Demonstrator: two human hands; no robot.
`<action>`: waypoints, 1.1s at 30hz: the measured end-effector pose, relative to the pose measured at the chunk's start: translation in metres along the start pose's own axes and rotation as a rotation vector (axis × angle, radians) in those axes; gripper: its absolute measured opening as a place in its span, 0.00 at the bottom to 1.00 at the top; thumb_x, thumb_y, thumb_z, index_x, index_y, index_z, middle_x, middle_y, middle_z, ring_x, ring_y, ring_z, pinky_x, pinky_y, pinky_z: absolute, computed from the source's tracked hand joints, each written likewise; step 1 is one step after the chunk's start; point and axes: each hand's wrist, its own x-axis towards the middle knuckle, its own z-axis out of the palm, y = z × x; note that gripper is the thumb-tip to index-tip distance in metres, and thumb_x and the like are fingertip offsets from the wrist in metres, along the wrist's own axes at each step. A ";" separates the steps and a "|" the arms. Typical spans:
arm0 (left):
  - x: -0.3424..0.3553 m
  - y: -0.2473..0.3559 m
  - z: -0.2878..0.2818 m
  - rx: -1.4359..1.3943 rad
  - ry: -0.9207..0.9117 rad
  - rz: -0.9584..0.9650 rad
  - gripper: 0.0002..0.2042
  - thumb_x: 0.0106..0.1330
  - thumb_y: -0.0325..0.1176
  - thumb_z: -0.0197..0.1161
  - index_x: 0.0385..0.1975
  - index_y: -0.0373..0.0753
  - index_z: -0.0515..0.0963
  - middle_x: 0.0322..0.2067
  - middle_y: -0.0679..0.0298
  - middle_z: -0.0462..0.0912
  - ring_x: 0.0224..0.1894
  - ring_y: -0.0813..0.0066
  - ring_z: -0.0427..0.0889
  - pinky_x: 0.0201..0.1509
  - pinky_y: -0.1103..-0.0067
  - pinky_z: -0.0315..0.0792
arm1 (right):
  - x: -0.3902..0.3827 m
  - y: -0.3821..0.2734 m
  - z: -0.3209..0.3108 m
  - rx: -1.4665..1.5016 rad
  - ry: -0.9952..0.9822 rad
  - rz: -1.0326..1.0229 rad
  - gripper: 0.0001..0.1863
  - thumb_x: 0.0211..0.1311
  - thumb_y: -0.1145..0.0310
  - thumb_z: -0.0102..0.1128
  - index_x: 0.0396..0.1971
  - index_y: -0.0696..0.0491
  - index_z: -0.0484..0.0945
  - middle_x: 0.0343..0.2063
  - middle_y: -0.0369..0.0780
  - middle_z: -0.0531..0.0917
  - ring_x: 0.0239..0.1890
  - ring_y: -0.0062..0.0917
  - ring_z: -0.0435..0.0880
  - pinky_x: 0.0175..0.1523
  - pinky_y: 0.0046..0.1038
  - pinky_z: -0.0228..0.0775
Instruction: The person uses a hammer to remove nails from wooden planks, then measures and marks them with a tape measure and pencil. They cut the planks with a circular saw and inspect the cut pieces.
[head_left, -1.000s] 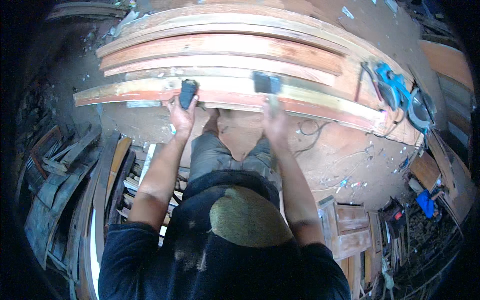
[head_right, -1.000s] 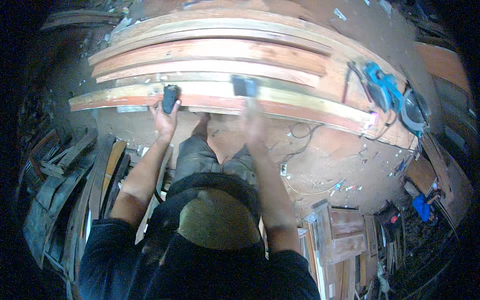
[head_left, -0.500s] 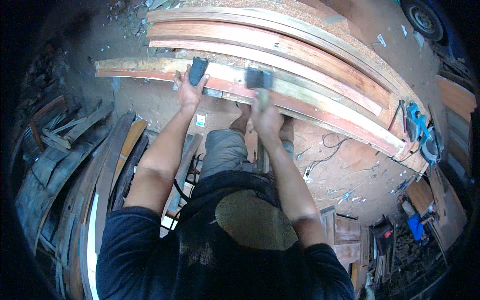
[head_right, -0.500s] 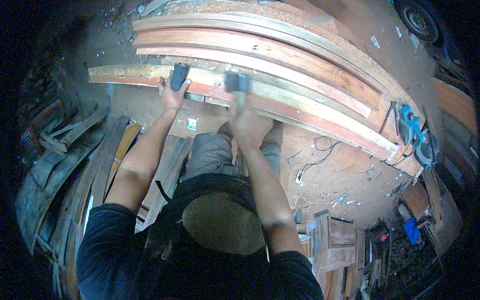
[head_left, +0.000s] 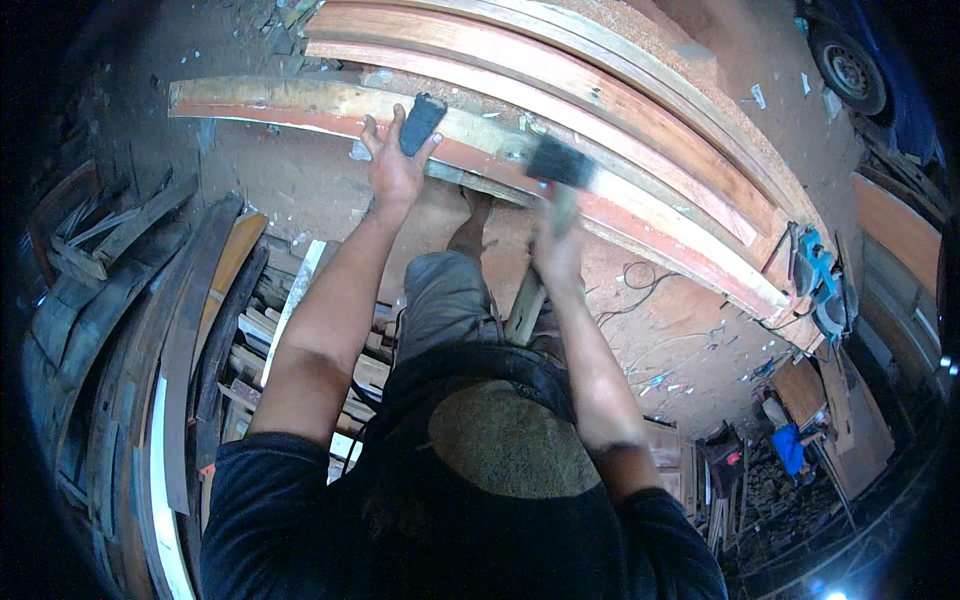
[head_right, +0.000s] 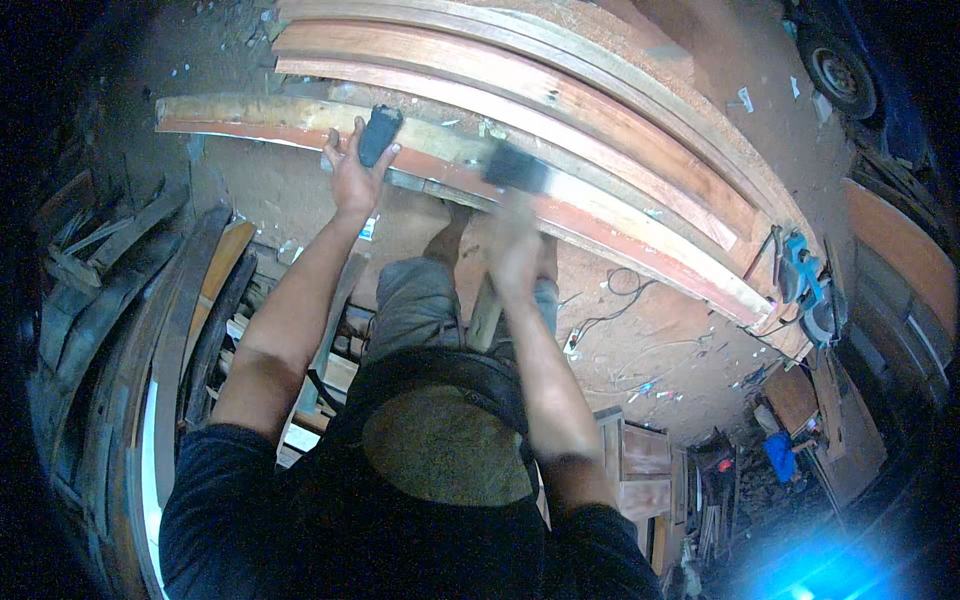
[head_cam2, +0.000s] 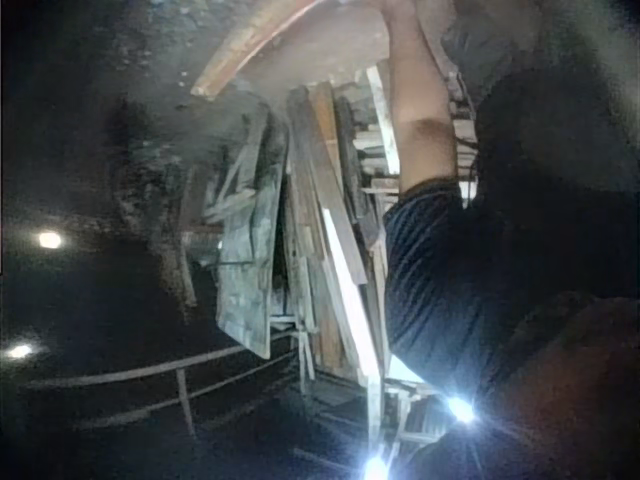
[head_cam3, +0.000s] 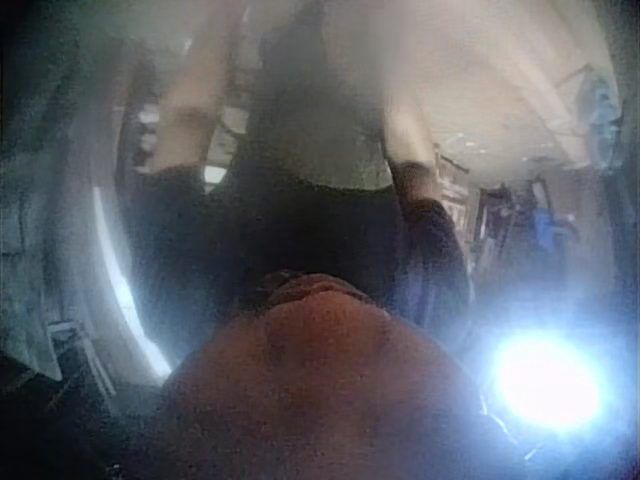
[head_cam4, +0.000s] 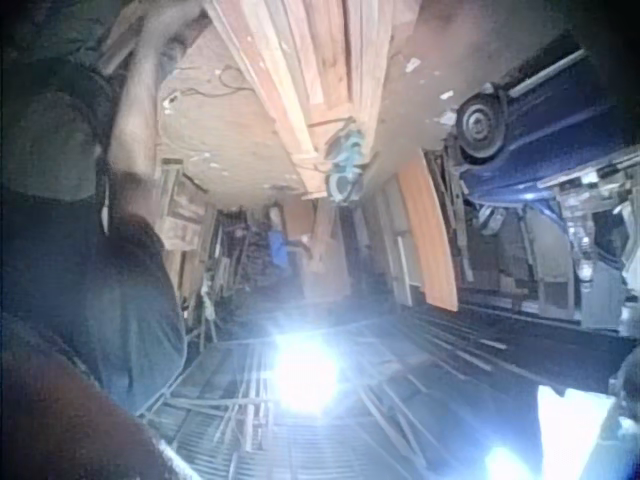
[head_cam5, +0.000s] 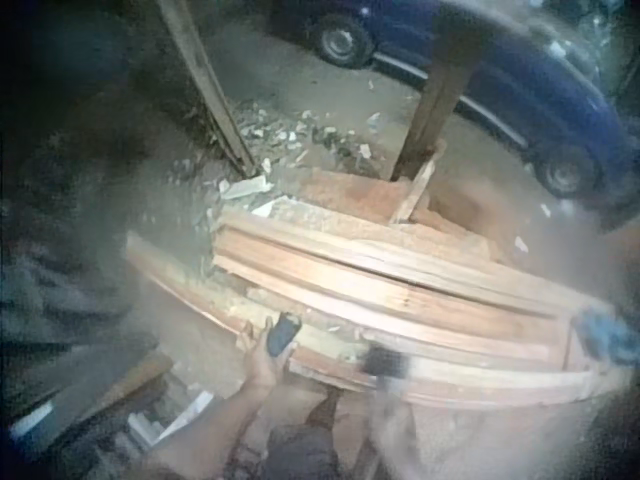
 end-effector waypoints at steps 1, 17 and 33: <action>0.001 -0.002 -0.002 0.016 -0.010 0.021 0.42 0.57 0.56 0.75 0.72 0.49 0.68 0.71 0.36 0.51 0.72 0.38 0.62 0.70 0.60 0.67 | 0.002 -0.051 0.005 -0.133 -0.138 -0.023 0.20 0.71 0.58 0.59 0.53 0.58 0.78 0.32 0.55 0.86 0.40 0.51 0.88 0.43 0.45 0.78; 0.027 -0.052 -0.018 -0.055 0.086 -0.081 0.45 0.56 0.61 0.73 0.72 0.47 0.66 0.73 0.38 0.50 0.72 0.39 0.63 0.69 0.60 0.69 | 0.008 -0.056 -0.004 -0.364 -0.175 0.052 0.45 0.61 0.73 0.61 0.77 0.42 0.52 0.41 0.56 0.85 0.42 0.55 0.85 0.47 0.48 0.77; 0.027 -0.060 -0.013 -0.099 0.112 -0.051 0.45 0.57 0.59 0.73 0.74 0.54 0.63 0.76 0.43 0.46 0.63 0.34 0.73 0.64 0.57 0.73 | 0.019 -0.013 -0.061 -0.316 0.028 0.090 0.34 0.64 0.74 0.60 0.71 0.58 0.64 0.49 0.54 0.85 0.48 0.44 0.87 0.54 0.42 0.76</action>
